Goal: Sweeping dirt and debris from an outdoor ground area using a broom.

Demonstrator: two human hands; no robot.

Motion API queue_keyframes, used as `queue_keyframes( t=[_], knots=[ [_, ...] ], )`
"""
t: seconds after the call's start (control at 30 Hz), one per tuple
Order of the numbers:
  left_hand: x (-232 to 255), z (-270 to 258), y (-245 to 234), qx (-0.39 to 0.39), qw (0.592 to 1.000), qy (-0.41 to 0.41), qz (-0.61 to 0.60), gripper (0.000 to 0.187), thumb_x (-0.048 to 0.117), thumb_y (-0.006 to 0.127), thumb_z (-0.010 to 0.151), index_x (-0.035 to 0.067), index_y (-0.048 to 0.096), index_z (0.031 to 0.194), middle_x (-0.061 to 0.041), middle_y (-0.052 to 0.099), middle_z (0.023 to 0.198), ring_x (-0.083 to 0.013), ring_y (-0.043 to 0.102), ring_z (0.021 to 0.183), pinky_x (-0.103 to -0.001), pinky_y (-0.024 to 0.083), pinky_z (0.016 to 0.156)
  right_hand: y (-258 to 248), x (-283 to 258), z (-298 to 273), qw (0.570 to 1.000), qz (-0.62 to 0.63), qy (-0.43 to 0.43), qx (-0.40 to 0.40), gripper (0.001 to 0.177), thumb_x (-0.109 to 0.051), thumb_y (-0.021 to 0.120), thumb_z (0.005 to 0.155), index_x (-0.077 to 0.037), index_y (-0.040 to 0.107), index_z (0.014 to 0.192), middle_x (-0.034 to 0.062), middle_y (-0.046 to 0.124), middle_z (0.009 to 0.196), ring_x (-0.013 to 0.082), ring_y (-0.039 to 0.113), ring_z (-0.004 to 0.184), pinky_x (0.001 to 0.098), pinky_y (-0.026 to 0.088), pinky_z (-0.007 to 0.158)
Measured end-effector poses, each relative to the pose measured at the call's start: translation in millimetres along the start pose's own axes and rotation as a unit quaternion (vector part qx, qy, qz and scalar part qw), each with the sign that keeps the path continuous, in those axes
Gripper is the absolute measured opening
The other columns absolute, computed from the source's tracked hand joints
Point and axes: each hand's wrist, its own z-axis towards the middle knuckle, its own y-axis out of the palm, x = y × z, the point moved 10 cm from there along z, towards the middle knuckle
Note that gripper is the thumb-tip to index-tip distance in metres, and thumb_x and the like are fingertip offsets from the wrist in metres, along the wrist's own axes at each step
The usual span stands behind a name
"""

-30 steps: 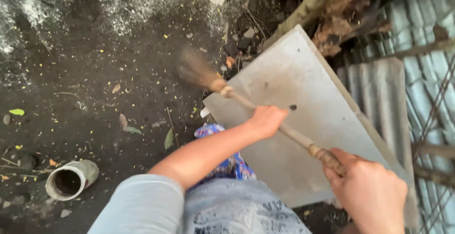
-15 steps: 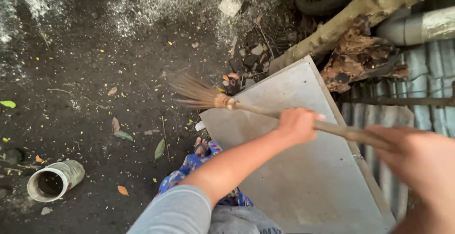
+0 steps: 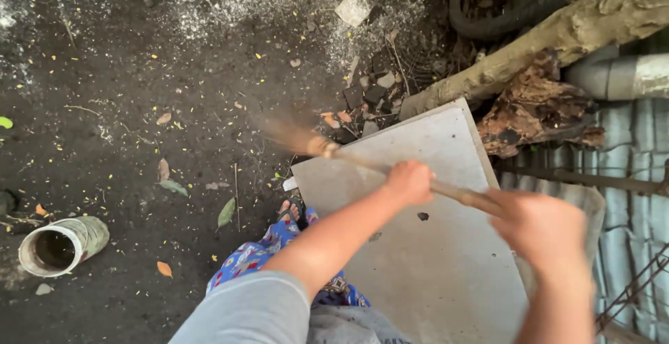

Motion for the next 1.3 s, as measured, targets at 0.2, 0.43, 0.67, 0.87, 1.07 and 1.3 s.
queue_keyframes(
  t=[0.2,0.43,0.67,0.87,1.07,1.3],
  knots=[
    [118,-28,-59,-0.026,0.999,0.041,-0.017,0.019,0.022,0.076,0.066,0.017,0.079,0.085,-0.014,0.074,0.078,-0.0372,0.073,0.079,-0.049,0.058,0.072,-13,107,-71,0.994,0.088,0.067,0.016,0.044,-0.036,0.076,0.077,-0.033,0.075,0.121,0.0006,0.074,0.085,0.0188,0.069,0.065,0.0332,0.056,0.061],
    [69,-11,-16,-0.117,0.963,0.232,-0.075,0.007,0.018,0.072,0.066,0.013,0.072,0.071,-0.014,0.072,0.073,-0.0386,0.071,0.076,-0.049,0.056,0.069,-11,-17,-40,0.948,-0.117,0.222,-0.196,0.034,-0.035,0.072,0.085,-0.039,0.077,0.119,0.0071,0.077,0.084,0.0296,0.073,0.076,0.0438,0.056,0.064],
    [37,-23,-21,0.011,1.0,0.016,0.003,0.032,0.02,0.079,0.057,0.017,0.081,0.089,-0.015,0.074,0.079,-0.037,0.073,0.078,-0.048,0.059,0.072,-17,26,-26,0.995,-0.033,0.083,-0.034,0.042,-0.035,0.08,0.072,-0.036,0.079,0.113,0.004,0.077,0.087,0.0277,0.073,0.076,0.0404,0.058,0.065],
    [123,-17,-74,0.03,0.995,0.097,-0.023,0.031,0.022,0.077,0.061,0.019,0.078,0.091,-0.014,0.074,0.077,-0.0362,0.073,0.076,-0.048,0.058,0.071,-28,87,-68,0.99,0.12,0.052,0.051,0.052,-0.03,0.075,0.072,-0.027,0.075,0.125,0.0048,0.073,0.086,0.0191,0.072,0.067,0.035,0.057,0.065],
    [-28,-2,-68,0.103,0.973,0.181,-0.097,0.015,0.016,0.076,0.074,0.01,0.066,0.083,-0.015,0.07,0.082,-0.0381,0.068,0.082,-0.047,0.055,0.072,7,-115,17,0.978,-0.201,-0.057,0.015,0.021,-0.012,0.057,0.094,-0.02,0.072,0.107,0.0018,0.072,0.084,0.0214,0.072,0.075,0.0379,0.056,0.061],
    [-67,-99,-110,0.054,0.982,-0.174,0.058,0.028,0.02,0.076,0.07,0.013,0.078,0.097,-0.018,0.075,0.089,-0.0389,0.072,0.089,-0.049,0.056,0.085,-14,-119,56,0.961,0.042,-0.264,0.07,0.04,-0.017,0.073,0.067,-0.025,0.08,0.106,0.0001,0.077,0.087,0.0222,0.073,0.081,0.037,0.056,0.064]
  ],
)
